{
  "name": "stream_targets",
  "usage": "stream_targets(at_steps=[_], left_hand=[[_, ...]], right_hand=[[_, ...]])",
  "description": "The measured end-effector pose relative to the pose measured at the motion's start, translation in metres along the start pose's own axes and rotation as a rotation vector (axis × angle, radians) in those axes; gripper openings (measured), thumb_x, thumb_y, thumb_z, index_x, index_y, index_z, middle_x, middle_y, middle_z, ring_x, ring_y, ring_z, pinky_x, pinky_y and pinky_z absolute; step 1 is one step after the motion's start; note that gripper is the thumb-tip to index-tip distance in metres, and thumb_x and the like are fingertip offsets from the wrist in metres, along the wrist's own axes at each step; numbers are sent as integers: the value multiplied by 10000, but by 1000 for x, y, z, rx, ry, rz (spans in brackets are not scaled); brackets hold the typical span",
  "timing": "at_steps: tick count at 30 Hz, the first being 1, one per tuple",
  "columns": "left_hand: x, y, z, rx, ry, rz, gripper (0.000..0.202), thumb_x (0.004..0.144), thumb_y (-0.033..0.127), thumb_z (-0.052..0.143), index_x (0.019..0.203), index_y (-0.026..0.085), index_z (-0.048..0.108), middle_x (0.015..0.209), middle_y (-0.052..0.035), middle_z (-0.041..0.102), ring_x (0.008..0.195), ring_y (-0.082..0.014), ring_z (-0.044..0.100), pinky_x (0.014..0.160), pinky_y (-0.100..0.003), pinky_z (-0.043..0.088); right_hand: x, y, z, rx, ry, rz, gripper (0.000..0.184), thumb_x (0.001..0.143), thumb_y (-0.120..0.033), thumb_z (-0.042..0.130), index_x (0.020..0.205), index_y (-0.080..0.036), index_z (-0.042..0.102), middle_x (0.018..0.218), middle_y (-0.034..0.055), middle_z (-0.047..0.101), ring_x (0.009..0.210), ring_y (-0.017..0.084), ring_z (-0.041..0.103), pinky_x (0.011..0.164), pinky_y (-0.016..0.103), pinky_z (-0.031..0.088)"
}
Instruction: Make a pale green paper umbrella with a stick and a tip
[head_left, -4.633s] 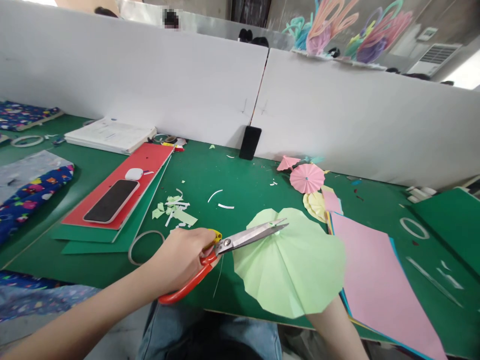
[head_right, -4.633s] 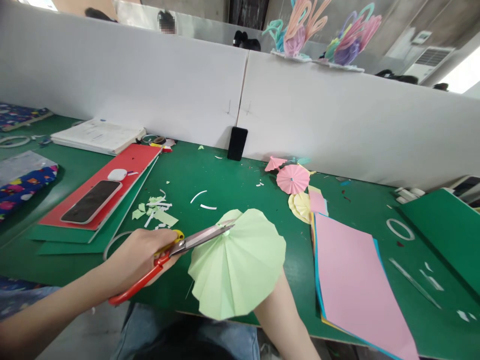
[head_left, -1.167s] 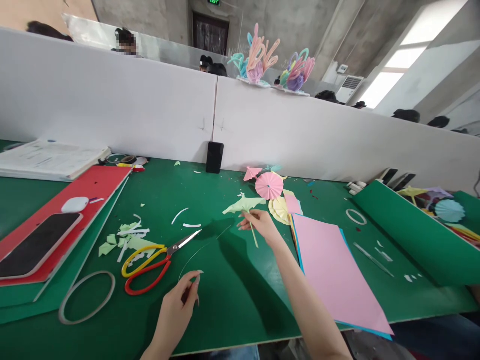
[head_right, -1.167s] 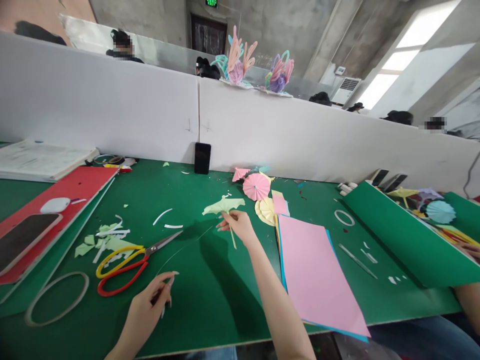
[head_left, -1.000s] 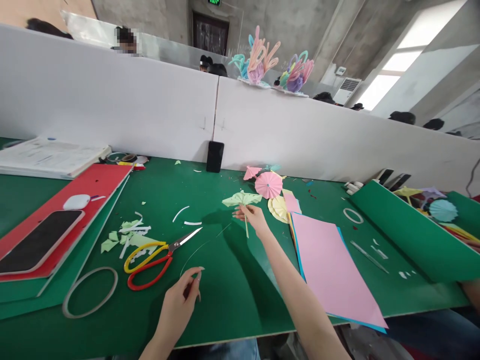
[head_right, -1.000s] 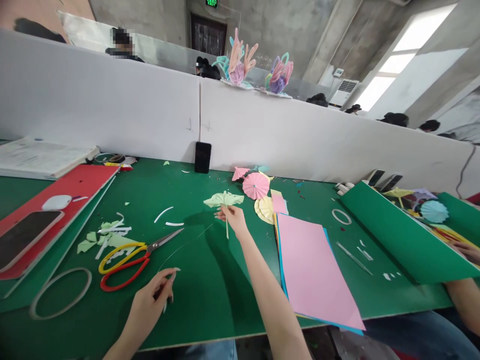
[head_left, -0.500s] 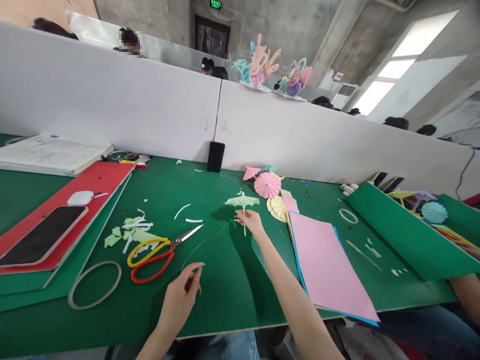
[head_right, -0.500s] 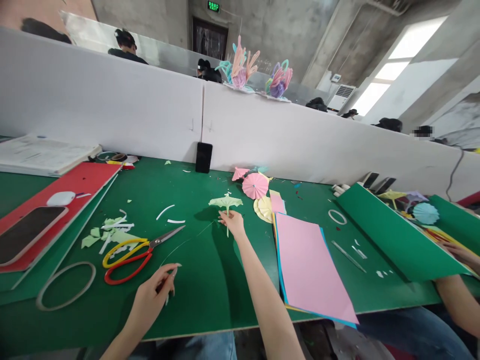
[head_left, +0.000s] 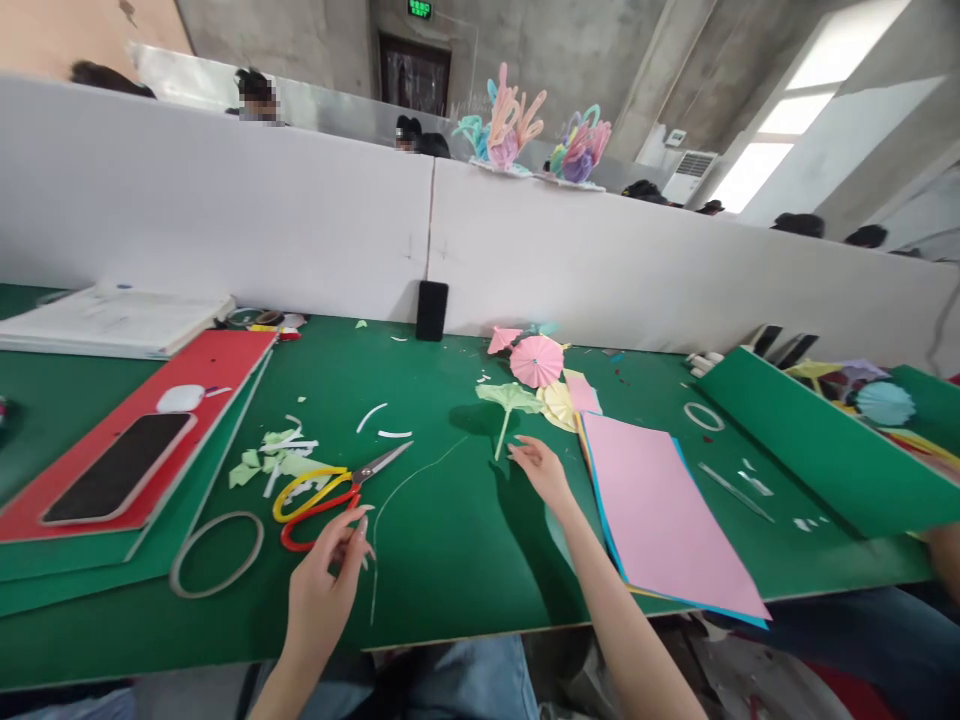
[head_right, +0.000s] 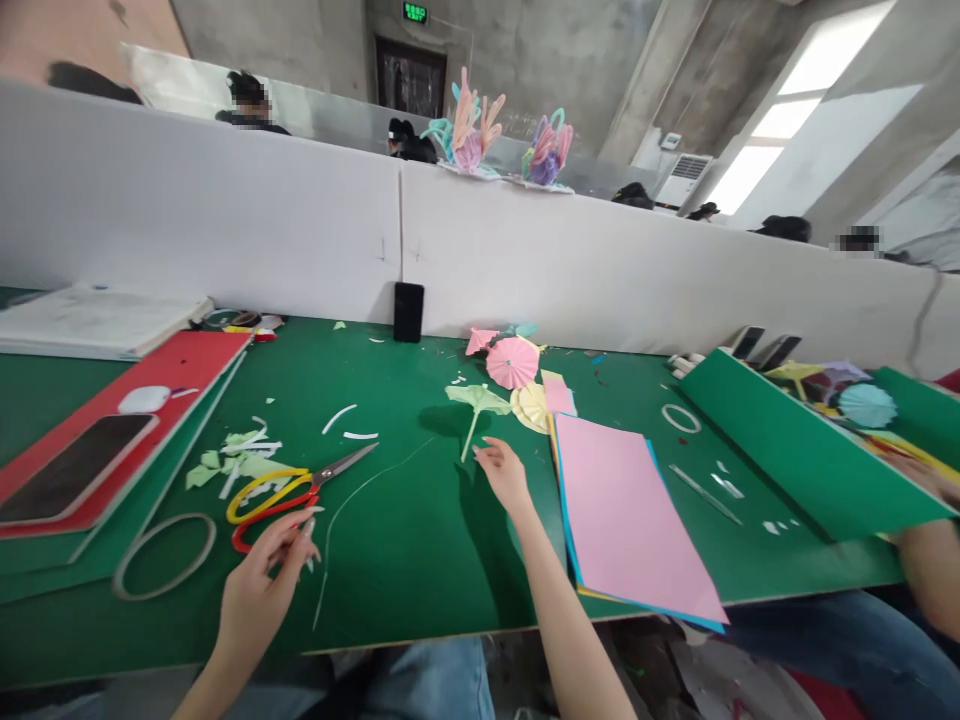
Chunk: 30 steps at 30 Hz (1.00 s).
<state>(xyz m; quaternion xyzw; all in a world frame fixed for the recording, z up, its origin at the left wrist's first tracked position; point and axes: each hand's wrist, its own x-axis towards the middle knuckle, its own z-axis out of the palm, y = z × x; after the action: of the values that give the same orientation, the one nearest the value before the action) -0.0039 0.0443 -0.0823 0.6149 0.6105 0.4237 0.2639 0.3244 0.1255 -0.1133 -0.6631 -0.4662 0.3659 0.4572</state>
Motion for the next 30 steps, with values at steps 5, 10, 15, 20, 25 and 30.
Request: stream_targets(at_steps=[5, 10, 15, 20, 25, 30], left_hand=[[4, -21, -46, 219, 221, -4, 375, 885, 489, 439, 1044, 185, 589, 760, -36, 658, 677, -176, 625, 618, -256, 504], [2, -49, -88, 433, 382, 30, 435, 846, 540, 434, 978, 161, 602, 760, -80, 618, 806, -269, 591, 797, -420, 452], [30, -63, -98, 516, 204, 132, 321, 886, 420, 459, 1061, 178, 577, 780, -50, 649, 837, -231, 603, 862, -399, 434], [108, -59, -90, 601, -201, 226, 265, 899, 329, 545, 1091, 149, 581, 1103, -79, 609, 1030, -220, 574, 922, -450, 448], [166, -50, -90, 658, -656, 267, 266, 895, 314, 568, 1097, 142, 585, 1136, -84, 597, 1016, -215, 588, 876, -436, 498], [177, -47, -88, 675, -808, 230, 261, 902, 315, 557, 1096, 142, 581, 1093, -78, 608, 937, -191, 610, 808, -390, 530]], right_hand=[[-23, 12, 2, -13, 121, -96, 269, 896, -309, 574, 1107, -142, 569, 1002, 54, 625, 861, 177, 624, 774, 385, 528], [-47, 9, 16, -81, 331, -184, 274, 846, -346, 612, 1022, -143, 562, 897, 43, 602, 827, 191, 600, 787, 396, 492], [-67, -13, 43, -130, 257, -331, 257, 834, -419, 555, 939, -185, 569, 801, 53, 622, 720, 202, 599, 725, 362, 485], [-66, -29, 85, -125, 60, -464, 236, 857, -371, 508, 997, -194, 577, 837, 57, 659, 747, 191, 634, 729, 322, 505], [-60, -26, 97, -113, 51, -475, 255, 880, -357, 476, 1055, -187, 551, 828, 60, 661, 716, 190, 649, 689, 319, 518], [-58, -21, 91, -73, 129, -405, 298, 898, -391, 464, 1108, -183, 506, 806, 64, 654, 667, 192, 653, 632, 318, 522]])
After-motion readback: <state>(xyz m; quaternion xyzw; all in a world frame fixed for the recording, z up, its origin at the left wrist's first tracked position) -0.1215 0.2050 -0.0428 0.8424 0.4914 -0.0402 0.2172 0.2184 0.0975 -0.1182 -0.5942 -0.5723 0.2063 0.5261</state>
